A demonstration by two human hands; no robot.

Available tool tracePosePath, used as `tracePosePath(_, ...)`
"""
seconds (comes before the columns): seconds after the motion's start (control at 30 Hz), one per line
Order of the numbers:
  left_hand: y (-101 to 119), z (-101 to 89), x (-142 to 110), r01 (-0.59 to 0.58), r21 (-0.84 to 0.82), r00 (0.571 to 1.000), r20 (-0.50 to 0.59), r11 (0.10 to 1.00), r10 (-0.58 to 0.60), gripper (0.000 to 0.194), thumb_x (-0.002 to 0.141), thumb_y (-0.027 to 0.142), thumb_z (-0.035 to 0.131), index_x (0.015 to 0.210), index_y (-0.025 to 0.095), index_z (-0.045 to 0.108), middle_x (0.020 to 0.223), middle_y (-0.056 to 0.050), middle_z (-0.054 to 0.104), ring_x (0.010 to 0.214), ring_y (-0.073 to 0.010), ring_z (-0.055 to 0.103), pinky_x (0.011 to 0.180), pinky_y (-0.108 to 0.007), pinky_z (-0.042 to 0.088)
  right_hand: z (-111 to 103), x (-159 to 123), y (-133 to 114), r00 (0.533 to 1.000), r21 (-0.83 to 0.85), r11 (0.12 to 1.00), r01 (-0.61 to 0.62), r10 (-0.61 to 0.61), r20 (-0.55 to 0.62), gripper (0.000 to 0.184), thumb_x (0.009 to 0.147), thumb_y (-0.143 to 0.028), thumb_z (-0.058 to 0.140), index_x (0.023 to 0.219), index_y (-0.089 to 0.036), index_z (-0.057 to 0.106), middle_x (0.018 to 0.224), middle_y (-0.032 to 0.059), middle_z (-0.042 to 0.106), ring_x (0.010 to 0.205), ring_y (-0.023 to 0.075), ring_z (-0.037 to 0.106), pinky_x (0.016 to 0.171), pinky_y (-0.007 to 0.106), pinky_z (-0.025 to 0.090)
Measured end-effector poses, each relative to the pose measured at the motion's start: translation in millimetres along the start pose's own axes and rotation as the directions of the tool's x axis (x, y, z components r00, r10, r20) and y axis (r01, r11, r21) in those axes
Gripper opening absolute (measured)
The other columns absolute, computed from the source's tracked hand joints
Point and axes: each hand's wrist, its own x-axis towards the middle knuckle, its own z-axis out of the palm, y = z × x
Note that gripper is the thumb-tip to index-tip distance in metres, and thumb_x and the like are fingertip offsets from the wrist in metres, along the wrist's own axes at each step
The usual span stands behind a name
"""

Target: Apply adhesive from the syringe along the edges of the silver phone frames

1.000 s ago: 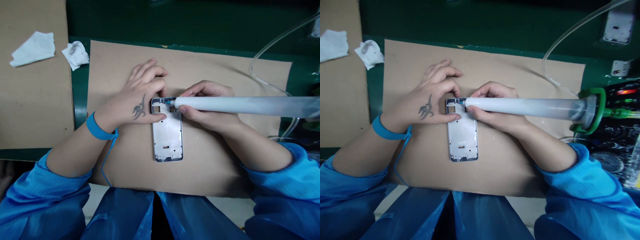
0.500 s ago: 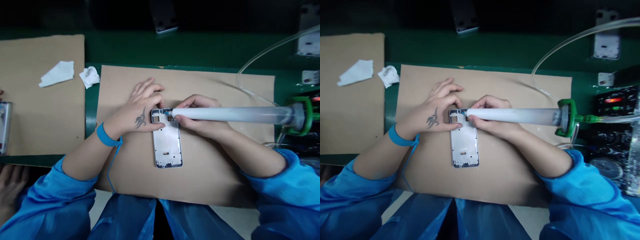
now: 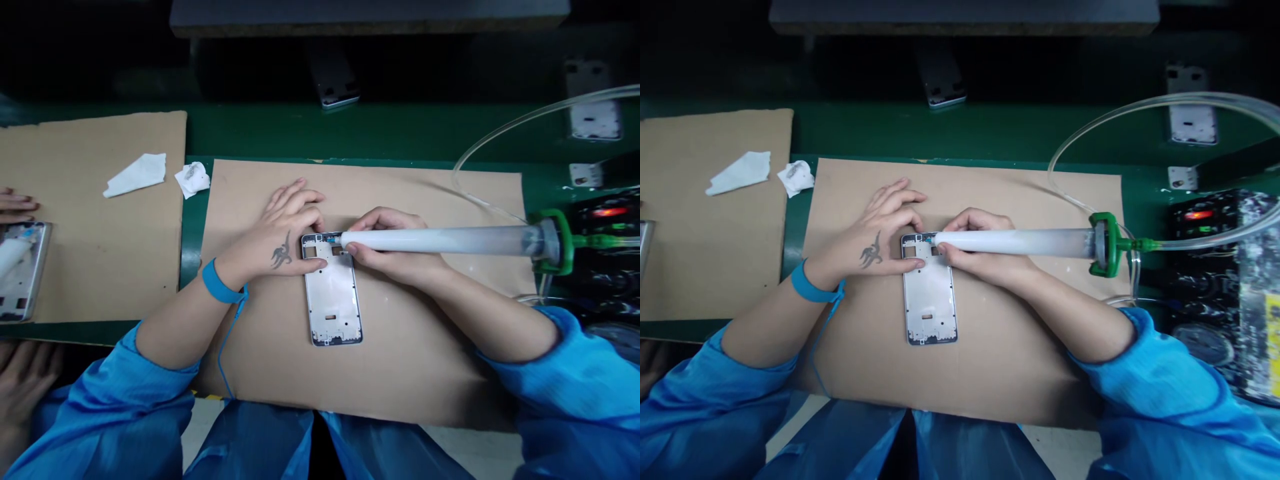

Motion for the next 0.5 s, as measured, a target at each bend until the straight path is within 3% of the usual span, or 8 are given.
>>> tracePosePath(0.4, 1, -1.6, -1, 0.004, 0.02, 1.0, 0.012, 1.0, -0.004, 0.055, 0.087, 0.069, 0.087, 0.113, 0.024, 0.069, 0.165, -0.016, 0.056, 0.176, -0.047, 0.025, 0.142, -0.071, 0.023, -1, -1, 0, 0.998, -0.001, 0.999, -0.052, 0.052, 0.028, 0.035, 0.076, -0.048, 0.096, 0.085, -0.024, 0.072, 0.078, 0.0035, 0.078, 0.064, 0.0186, 0.067, 0.056, 0.03, 0.052)
tracePosePath(0.5, 1, -1.2, 1, 0.008, 0.028, 1.0, 0.018, 1.0, -0.009, 0.056, 0.086, 0.069, 0.086, 0.114, 0.024, 0.069, 0.165, -0.015, 0.056, 0.175, -0.0464, 0.025, 0.142, -0.07, 0.023, -4, -2, 9, 0.999, 0.089, 0.995, -0.037, 0.037, 0.006, 0.045, 0.078, -0.06, 0.096, 0.086, -0.025, 0.07, 0.078, 0.0033, 0.077, 0.063, 0.0191, 0.068, 0.055, 0.031, 0.055)
